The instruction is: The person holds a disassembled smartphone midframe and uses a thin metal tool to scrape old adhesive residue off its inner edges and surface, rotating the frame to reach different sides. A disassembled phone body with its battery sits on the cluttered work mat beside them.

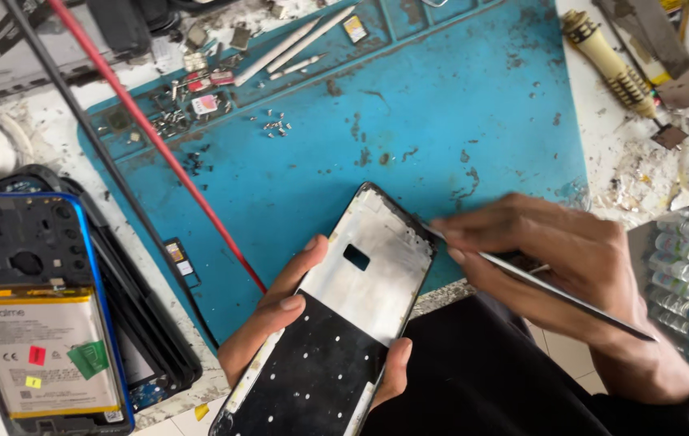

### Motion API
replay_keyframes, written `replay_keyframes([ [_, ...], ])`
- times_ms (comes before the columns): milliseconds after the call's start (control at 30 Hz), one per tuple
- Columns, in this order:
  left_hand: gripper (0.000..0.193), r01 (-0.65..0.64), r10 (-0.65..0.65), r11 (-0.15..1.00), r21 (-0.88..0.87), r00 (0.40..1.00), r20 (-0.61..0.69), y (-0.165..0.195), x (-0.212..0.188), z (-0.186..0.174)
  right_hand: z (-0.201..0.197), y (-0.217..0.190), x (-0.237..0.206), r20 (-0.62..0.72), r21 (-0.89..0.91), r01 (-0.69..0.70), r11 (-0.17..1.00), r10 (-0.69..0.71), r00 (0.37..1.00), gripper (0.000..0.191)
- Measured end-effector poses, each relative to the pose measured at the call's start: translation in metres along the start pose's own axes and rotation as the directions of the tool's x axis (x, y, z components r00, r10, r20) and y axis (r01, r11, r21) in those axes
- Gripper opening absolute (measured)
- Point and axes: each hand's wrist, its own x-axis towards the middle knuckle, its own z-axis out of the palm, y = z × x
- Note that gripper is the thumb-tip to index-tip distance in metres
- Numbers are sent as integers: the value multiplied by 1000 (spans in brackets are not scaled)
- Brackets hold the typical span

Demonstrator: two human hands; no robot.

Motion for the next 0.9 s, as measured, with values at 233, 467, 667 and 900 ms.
replay_keyframes([
  [233, 80, -377, 401, 909, 179, 907, -129, 6, 8, 9, -1, 8, -6, 17, -65, -41, 997, 42, 999, 11],
  [467, 82, -306, 324, 842, 444, 945, 37, 12, 6, 0, 3, 10, 5, -1, 32, -2, 1000, 2, 1000, 12],
  [667, 78, -316, 296, 751, 579, 946, 133, 27, 13, -5, -2, 12, -3, -5, -4, -50, 999, 50, 999, 8],
  [900, 76, -251, 218, 790, 559, 968, 126, 36, 17, -2, -10, 17, -11, 4, 68, 5, 998, -5, 1000, 13],
])
